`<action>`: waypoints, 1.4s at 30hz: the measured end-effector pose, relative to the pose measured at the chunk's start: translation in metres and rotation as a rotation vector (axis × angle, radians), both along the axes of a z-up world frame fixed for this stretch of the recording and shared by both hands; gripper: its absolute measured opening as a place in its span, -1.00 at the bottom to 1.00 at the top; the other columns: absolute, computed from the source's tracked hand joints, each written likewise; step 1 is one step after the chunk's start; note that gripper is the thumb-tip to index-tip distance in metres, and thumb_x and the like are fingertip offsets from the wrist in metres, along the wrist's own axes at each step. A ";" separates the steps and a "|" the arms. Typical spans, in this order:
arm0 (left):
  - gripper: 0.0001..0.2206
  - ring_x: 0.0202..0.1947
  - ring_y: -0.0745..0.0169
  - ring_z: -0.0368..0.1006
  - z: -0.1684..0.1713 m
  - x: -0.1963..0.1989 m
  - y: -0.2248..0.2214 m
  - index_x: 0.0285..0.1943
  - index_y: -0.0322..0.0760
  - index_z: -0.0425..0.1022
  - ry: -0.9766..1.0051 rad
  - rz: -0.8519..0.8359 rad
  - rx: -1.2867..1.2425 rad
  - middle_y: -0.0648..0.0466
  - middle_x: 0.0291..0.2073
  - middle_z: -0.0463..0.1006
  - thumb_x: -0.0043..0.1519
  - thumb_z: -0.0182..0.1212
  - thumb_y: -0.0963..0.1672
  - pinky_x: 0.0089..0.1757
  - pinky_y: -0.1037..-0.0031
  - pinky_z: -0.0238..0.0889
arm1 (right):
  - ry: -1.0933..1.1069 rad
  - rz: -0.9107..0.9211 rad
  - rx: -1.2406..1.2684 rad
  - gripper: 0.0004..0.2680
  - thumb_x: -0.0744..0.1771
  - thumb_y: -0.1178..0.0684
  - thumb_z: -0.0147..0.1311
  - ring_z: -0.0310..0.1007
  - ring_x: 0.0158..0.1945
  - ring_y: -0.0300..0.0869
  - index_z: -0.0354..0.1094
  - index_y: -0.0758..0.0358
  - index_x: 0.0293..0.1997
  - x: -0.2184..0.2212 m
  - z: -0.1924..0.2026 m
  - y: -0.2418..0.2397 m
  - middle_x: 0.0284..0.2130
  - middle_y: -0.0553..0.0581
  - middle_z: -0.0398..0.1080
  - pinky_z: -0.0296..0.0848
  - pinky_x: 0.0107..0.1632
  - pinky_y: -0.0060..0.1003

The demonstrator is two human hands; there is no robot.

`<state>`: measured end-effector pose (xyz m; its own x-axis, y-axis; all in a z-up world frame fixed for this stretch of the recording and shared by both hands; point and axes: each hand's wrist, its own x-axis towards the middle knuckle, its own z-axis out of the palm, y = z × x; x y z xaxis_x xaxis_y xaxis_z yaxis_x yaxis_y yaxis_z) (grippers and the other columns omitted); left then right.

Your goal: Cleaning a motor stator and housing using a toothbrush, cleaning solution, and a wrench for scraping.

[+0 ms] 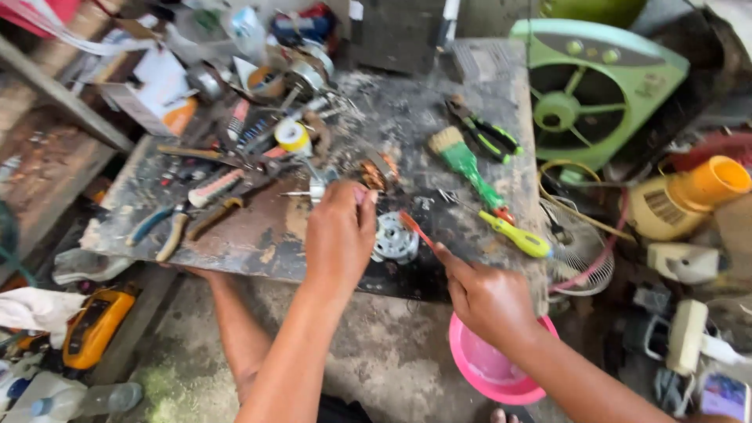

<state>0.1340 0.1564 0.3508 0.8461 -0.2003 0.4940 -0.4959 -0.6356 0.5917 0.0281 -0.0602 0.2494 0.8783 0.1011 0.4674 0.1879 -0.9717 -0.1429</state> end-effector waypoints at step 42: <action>-0.86 -0.49 -0.24 0.55 0.003 -0.004 -0.003 -0.23 -0.42 0.44 -0.048 0.015 -0.009 -0.21 -0.38 0.48 0.35 0.15 -0.17 -0.53 0.27 0.48 | 0.125 0.027 0.165 -0.71 0.28 -0.11 0.00 0.61 -0.43 0.03 0.50 -0.37 0.08 -0.009 0.028 0.019 -0.54 -0.02 0.58 0.55 -0.34 0.03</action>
